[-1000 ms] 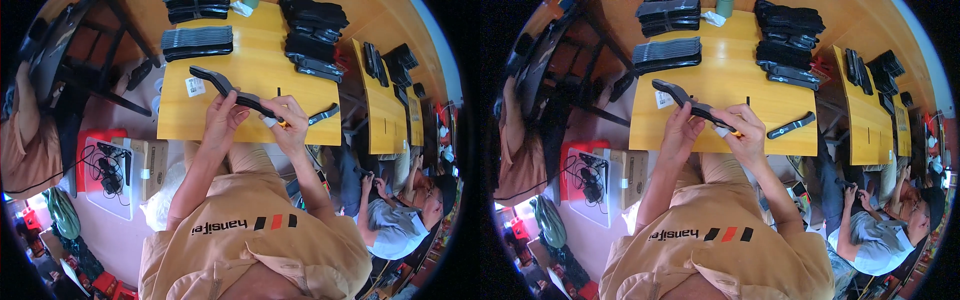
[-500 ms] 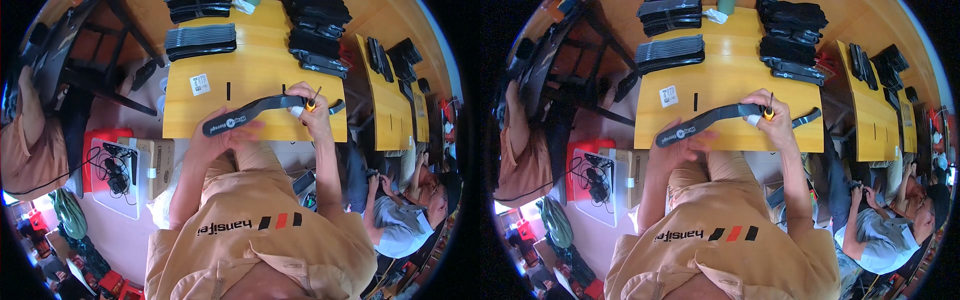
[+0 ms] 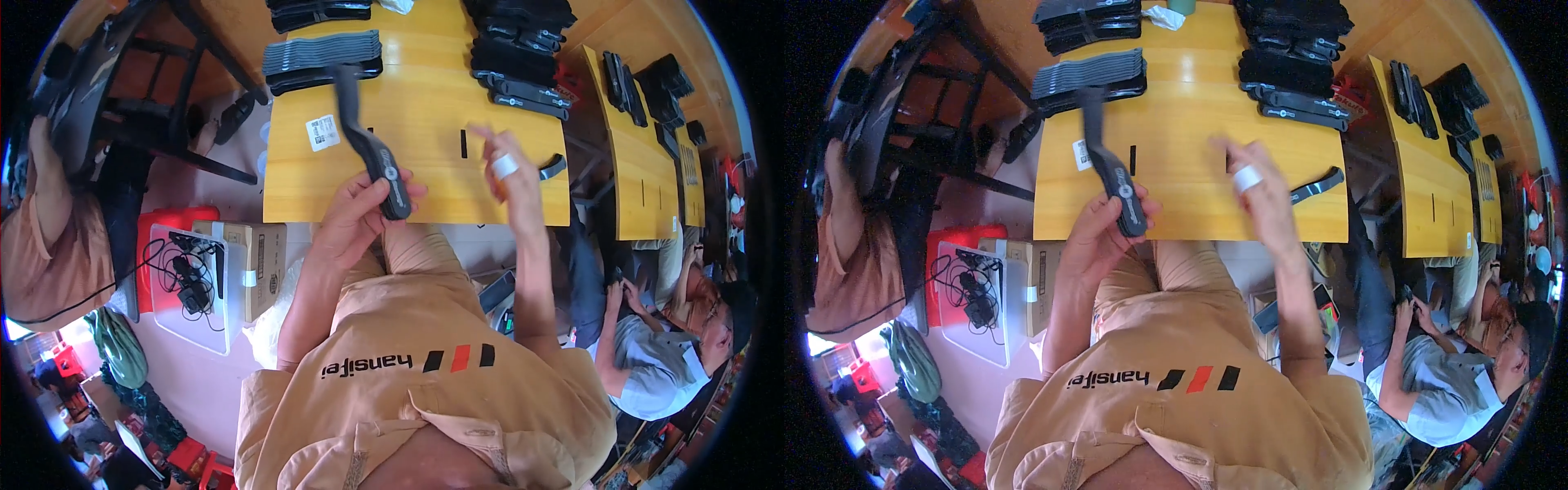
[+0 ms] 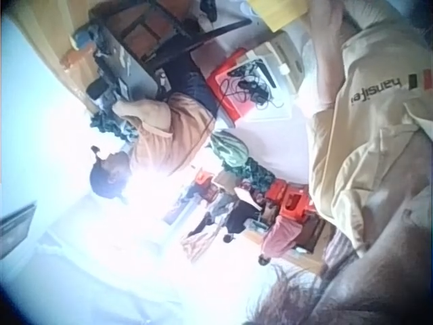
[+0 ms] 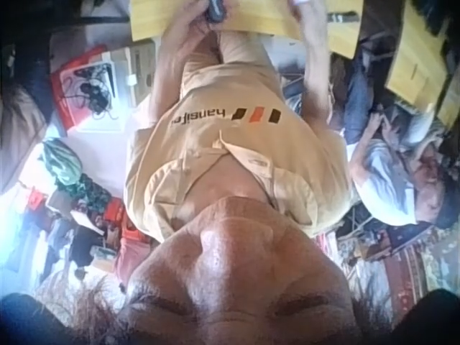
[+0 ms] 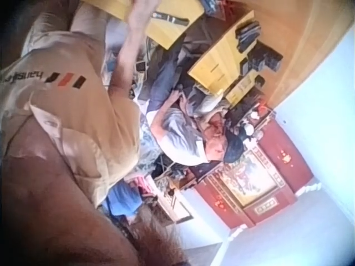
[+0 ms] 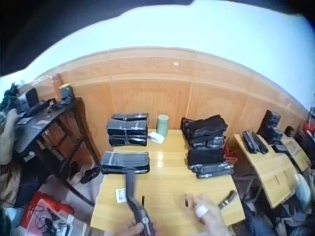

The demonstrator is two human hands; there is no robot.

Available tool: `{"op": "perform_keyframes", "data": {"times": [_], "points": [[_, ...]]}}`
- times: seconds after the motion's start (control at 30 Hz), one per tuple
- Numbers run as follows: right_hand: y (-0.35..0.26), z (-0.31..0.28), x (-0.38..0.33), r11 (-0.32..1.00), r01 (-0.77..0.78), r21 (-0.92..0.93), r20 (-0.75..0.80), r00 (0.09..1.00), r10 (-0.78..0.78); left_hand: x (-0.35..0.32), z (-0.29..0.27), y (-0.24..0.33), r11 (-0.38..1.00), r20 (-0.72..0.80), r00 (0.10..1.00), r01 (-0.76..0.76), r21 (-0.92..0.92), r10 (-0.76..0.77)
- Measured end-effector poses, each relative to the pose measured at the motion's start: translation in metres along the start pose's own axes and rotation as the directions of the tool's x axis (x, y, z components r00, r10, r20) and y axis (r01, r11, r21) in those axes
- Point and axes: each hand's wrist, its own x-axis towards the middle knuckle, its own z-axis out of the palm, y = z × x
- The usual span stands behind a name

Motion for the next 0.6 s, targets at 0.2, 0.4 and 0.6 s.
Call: {"op": "perform_keyframes", "data": {"times": [0.2,0.4,0.6], "points": [[-0.017,0.045,-0.04,0.951,0.27,-0.152,0.214,0.948,-0.235,0.0,0.013,0.0,0.98,-0.106,0.974,-0.195,0.05,0.199],[-0.024,0.059,-0.042,0.931,0.336,-0.14,0.152,0.937,-0.315,-0.004,0.018,0.001,0.949,-0.193,0.931,-0.291,0.122,0.31],[-0.019,0.058,-0.042,0.873,0.402,-0.276,0.217,0.911,-0.351,-0.006,0.017,-0.001,0.924,-0.194,0.908,-0.342,0.169,0.371]]}}
